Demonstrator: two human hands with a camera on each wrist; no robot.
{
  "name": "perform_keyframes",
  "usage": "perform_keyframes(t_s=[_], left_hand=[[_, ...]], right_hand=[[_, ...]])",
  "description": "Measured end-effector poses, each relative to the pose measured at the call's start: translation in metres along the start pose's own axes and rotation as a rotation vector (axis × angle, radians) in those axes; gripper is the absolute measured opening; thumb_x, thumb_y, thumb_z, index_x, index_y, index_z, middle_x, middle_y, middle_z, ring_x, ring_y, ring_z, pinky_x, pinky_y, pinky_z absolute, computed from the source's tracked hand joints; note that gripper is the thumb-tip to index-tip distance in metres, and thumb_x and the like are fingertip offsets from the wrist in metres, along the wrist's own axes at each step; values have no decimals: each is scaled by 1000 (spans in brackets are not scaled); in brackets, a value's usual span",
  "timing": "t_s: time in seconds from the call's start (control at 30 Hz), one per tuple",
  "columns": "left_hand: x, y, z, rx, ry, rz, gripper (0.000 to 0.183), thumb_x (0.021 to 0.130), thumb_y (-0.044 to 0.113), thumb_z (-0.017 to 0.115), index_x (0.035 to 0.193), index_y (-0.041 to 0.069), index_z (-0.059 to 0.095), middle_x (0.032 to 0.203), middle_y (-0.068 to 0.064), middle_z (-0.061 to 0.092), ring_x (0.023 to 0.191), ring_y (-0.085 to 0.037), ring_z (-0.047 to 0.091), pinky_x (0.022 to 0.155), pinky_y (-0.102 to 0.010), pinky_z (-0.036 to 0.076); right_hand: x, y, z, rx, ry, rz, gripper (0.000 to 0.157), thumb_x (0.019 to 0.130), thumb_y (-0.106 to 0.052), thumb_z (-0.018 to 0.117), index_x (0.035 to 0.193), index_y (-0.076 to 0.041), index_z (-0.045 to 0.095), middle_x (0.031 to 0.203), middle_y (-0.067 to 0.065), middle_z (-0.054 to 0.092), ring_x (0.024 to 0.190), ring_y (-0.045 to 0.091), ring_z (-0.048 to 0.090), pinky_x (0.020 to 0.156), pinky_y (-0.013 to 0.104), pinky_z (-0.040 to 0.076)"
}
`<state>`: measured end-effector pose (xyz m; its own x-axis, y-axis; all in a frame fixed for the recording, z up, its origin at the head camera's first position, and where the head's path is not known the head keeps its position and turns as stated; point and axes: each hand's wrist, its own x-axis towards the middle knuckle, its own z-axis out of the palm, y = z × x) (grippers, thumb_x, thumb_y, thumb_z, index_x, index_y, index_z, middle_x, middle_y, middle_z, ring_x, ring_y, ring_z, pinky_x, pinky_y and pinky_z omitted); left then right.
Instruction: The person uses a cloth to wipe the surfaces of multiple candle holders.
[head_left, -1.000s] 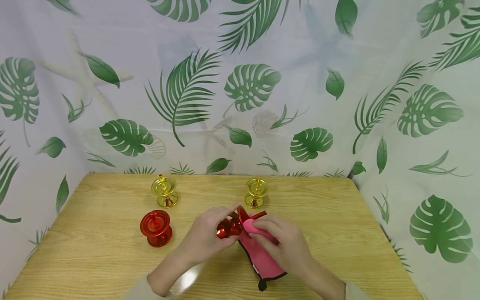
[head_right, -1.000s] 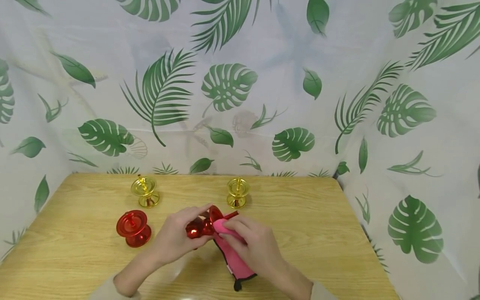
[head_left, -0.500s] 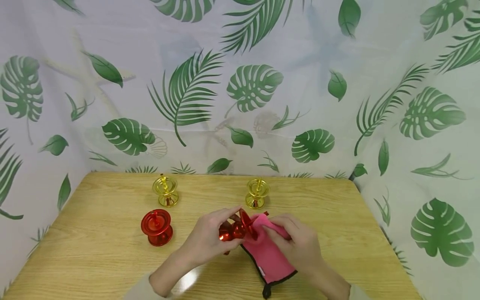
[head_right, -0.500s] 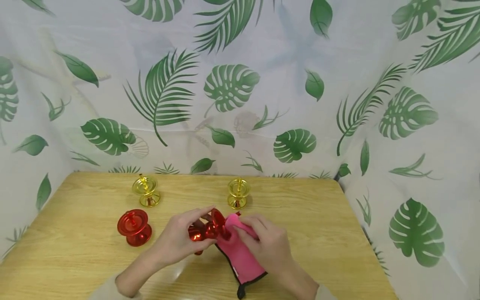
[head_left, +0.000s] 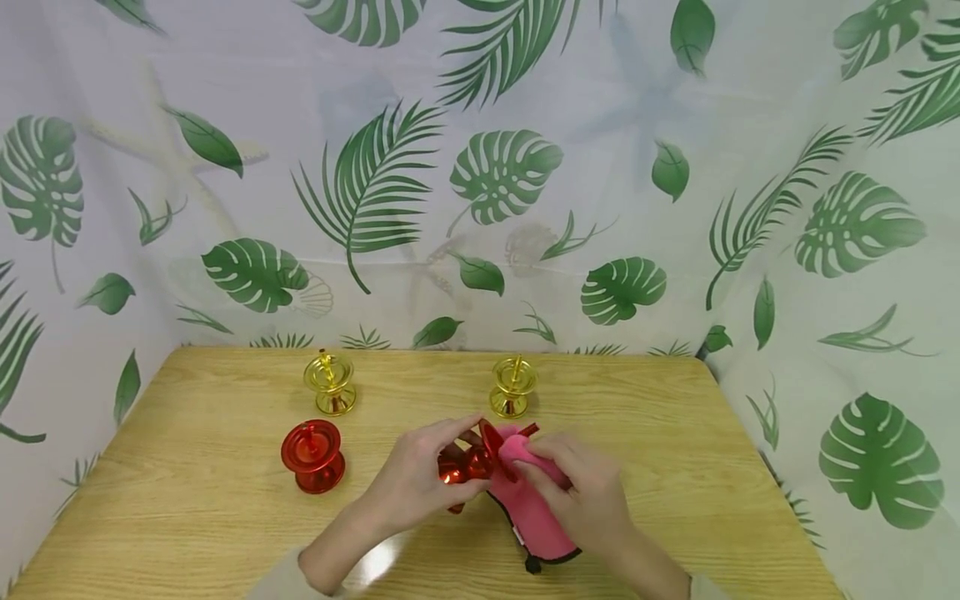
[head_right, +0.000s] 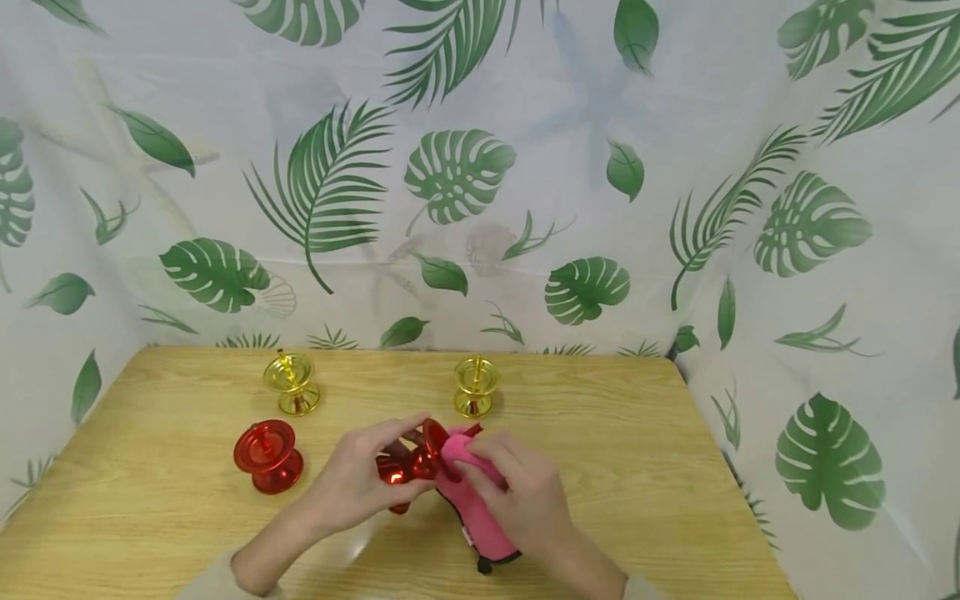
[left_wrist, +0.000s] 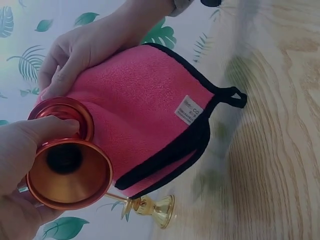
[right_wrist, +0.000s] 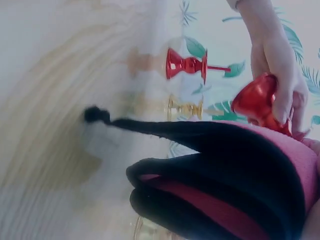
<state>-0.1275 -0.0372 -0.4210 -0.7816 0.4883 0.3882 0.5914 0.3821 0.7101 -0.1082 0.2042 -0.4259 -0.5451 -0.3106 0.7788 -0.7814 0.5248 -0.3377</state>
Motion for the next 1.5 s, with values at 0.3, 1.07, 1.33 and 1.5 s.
perform_keyframes(t_s=[0.3, 1.07, 1.33, 1.5], left_hand=[[-1, 0, 4, 248, 56, 173, 69, 79, 10, 92, 140, -1, 63, 109, -8, 78, 90, -16, 74, 79, -23, 62], [-3, 0, 5, -250, 36, -188, 67, 82, 9, 88, 143, 2, 62, 113, -10, 77, 86, -7, 73, 75, -20, 61], [0, 2, 7, -426, 104, -331, 65, 83, 17, 89, 142, 8, 63, 116, -14, 75, 88, -10, 67, 77, -23, 58], [2, 5, 5, -503, 168, -409, 61, 84, 15, 89, 139, 9, 65, 117, -15, 75, 90, -15, 66, 78, -24, 59]], right_hand=[[4, -15, 6, 46, -75, 115, 23, 83, -4, 86, 102, -13, 77, 92, 0, 78, 78, 8, 73, 75, 11, 58], [4, 0, -1, -10, -36, -63, 30, 104, -34, 62, 103, -7, 75, 94, 5, 79, 81, 16, 77, 78, 16, 61], [3, 7, -5, 20, 148, -12, 32, 103, -33, 65, 100, -3, 75, 91, 8, 77, 76, 15, 73, 73, 12, 58], [-1, 11, -4, 4, 173, -24, 32, 102, -33, 68, 97, -2, 75, 89, 9, 76, 77, 17, 73, 77, 11, 58]])
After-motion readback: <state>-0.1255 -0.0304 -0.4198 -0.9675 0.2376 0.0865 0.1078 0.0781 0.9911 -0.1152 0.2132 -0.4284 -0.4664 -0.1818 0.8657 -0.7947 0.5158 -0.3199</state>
